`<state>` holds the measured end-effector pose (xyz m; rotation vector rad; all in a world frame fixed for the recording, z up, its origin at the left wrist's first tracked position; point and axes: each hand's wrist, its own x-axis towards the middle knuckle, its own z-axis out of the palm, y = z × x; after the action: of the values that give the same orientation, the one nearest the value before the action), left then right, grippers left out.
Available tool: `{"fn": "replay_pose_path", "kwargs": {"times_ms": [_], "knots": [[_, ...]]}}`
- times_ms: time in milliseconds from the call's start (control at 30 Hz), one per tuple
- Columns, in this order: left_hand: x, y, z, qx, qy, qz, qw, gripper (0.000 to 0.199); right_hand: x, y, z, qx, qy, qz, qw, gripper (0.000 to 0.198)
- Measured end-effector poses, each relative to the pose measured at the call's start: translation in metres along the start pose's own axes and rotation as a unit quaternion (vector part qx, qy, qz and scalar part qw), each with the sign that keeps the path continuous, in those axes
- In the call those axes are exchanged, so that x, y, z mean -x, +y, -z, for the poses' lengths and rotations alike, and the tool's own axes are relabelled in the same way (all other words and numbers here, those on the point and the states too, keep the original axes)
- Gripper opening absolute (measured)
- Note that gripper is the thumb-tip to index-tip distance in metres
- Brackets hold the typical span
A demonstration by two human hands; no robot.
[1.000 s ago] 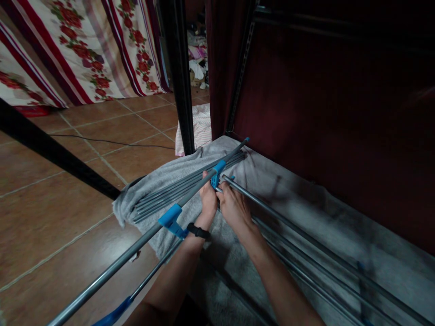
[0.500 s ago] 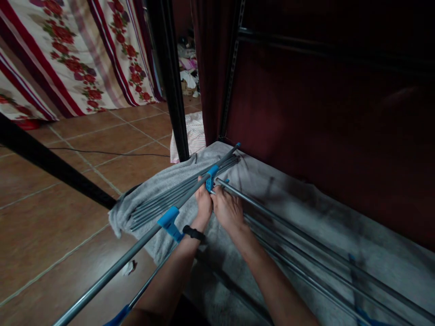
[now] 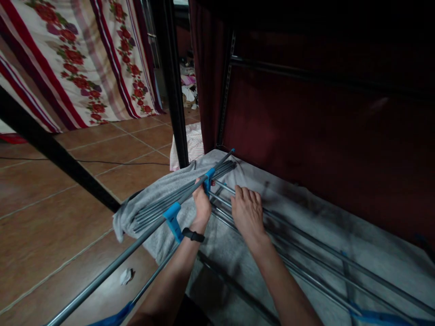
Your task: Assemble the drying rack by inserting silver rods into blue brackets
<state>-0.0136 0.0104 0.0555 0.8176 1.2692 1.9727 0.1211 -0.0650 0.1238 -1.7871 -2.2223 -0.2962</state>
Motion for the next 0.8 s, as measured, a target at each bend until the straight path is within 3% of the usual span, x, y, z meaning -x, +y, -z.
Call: {"fn": "replay_pose_path", "kwargs": {"times_ms": [100,200,400,600,800], "knots": [[0.003,0.006,-0.001,-0.012,-0.036,-0.053,0.998,0.036,-0.003,0.004,0.000,0.002,-0.038,0.004,0.999,0.033],[0.006,0.007,0.002,-0.050,-0.048,-0.070,0.995,0.041,-0.001,0.005,0.001,-0.001,-0.030,0.013,0.999,0.031],[0.005,0.001,0.004,-0.012,-0.074,-0.043,0.996,0.046,0.001,0.008,0.005,-0.010,-0.033,0.013,0.999,0.030],[0.001,-0.004,0.002,0.026,-0.065,-0.016,0.997,0.035,0.005,0.006,0.007,0.002,-0.036,0.037,0.999,0.030],[-0.003,-0.008,0.004,0.037,-0.083,-0.031,0.995,0.028,0.005,0.008,0.008,-0.006,-0.036,0.039,0.999,0.030]]}}
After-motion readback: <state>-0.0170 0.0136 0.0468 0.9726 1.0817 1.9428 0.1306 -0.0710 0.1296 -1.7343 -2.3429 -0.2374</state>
